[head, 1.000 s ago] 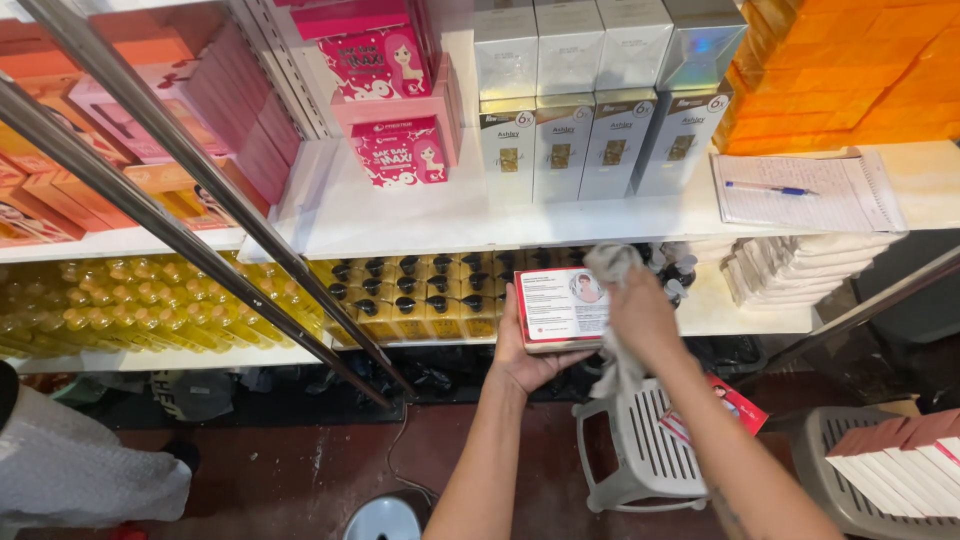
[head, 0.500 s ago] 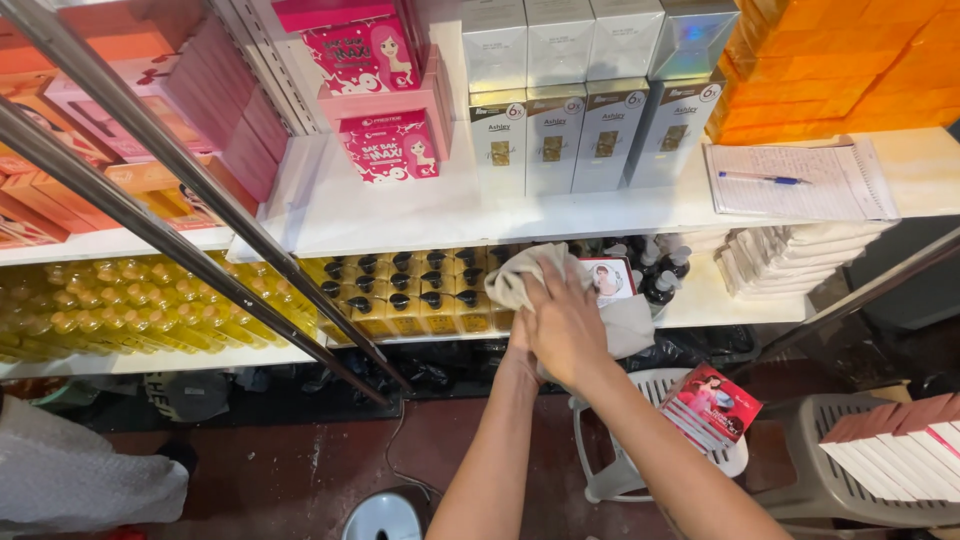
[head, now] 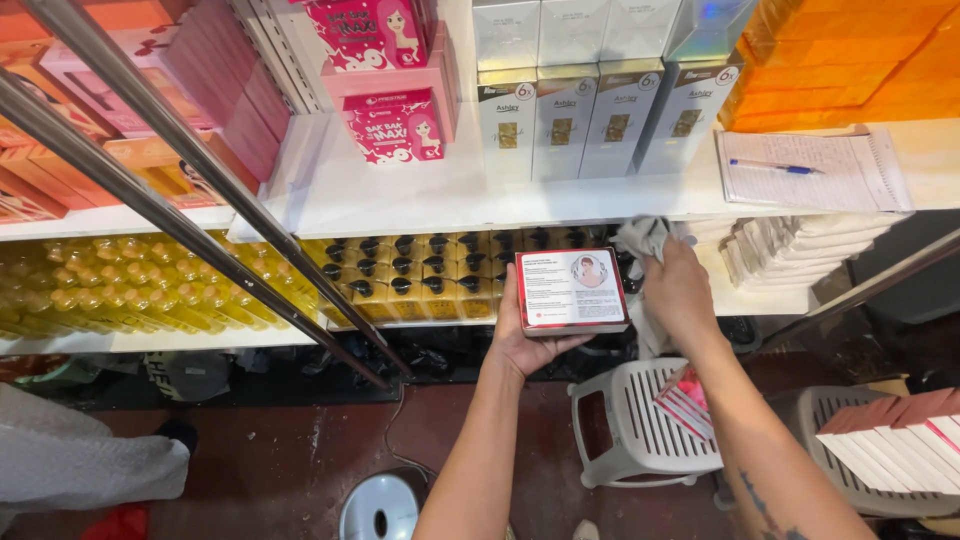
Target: Cleaning and wiping beauty product boxes on a store shelf using a cloth.
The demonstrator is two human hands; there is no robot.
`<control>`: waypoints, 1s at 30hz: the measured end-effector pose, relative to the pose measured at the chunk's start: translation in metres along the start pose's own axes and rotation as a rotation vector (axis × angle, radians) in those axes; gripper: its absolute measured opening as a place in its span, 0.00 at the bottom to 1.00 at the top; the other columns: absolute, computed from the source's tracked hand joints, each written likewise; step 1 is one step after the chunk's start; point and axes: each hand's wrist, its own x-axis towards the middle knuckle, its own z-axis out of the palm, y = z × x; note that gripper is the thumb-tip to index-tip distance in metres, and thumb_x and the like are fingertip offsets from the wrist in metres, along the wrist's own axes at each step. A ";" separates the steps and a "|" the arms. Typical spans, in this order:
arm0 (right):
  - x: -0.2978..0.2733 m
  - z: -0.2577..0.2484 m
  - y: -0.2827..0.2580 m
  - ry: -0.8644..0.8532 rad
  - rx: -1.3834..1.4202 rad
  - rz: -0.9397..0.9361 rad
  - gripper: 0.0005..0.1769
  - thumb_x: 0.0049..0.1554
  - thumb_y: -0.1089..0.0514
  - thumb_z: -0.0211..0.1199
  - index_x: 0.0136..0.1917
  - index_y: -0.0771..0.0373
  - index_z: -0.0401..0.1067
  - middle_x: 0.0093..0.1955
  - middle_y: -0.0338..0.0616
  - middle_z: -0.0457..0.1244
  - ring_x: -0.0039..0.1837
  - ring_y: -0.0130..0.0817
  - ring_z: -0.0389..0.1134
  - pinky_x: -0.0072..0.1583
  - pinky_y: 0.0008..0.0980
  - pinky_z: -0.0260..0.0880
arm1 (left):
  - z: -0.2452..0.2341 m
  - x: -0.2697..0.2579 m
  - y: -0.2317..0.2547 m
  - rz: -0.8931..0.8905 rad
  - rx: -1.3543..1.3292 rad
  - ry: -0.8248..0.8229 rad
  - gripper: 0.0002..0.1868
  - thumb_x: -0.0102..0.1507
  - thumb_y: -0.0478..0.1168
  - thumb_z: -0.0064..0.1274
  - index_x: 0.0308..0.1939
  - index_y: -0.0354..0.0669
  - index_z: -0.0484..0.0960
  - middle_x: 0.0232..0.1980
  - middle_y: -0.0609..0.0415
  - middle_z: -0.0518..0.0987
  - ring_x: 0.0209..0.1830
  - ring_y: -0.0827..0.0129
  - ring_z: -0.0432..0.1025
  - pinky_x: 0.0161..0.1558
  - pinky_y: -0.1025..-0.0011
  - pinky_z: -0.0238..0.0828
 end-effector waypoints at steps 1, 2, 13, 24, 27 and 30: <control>-0.003 0.007 -0.006 0.002 -0.002 0.003 0.20 0.64 0.56 0.53 0.63 0.73 0.68 0.66 0.67 0.62 0.67 0.65 0.63 0.69 0.53 0.62 | 0.004 0.002 -0.002 -0.003 -0.001 -0.002 0.58 0.58 0.86 0.31 0.74 0.45 0.68 0.70 0.38 0.72 0.67 0.42 0.69 0.63 0.40 0.66; -0.007 0.013 -0.011 0.099 0.027 -0.168 0.23 0.63 0.59 0.52 0.67 0.75 0.65 0.68 0.70 0.61 0.68 0.66 0.62 0.69 0.52 0.62 | 0.009 0.003 -0.004 -0.015 -0.020 0.031 0.57 0.58 0.85 0.31 0.73 0.45 0.68 0.70 0.38 0.72 0.67 0.42 0.69 0.63 0.40 0.67; -0.038 0.069 -0.048 -0.071 -0.148 -0.349 0.30 0.59 0.51 0.54 0.72 0.64 0.64 0.80 0.57 0.51 0.81 0.57 0.46 0.71 0.61 0.44 | 0.021 -0.002 -0.008 0.068 0.089 0.334 0.47 0.60 0.79 0.33 0.73 0.57 0.69 0.71 0.45 0.72 0.71 0.52 0.67 0.67 0.45 0.68; -0.016 0.012 -0.035 -0.441 1.208 0.543 0.33 0.62 0.38 0.52 0.72 0.60 0.64 0.67 0.47 0.65 0.64 0.41 0.67 0.63 0.47 0.69 | 0.078 0.004 0.030 0.062 0.644 0.654 0.54 0.58 0.81 0.25 0.76 0.48 0.63 0.71 0.41 0.72 0.70 0.47 0.68 0.67 0.37 0.63; -0.022 0.005 -0.051 -0.559 1.290 0.498 0.37 0.59 0.34 0.54 0.72 0.59 0.64 0.66 0.46 0.66 0.64 0.38 0.69 0.62 0.43 0.72 | 0.062 0.039 0.008 0.204 0.935 0.523 0.58 0.66 0.83 0.10 0.80 0.41 0.58 0.76 0.30 0.63 0.76 0.42 0.59 0.77 0.45 0.51; -0.027 0.001 -0.045 -0.586 1.383 0.450 0.37 0.56 0.36 0.58 0.71 0.57 0.65 0.66 0.41 0.65 0.64 0.37 0.69 0.61 0.41 0.73 | 0.135 0.004 0.007 0.155 1.236 0.598 0.51 0.60 0.78 0.06 0.80 0.59 0.47 0.82 0.45 0.48 0.81 0.38 0.36 0.75 0.39 0.22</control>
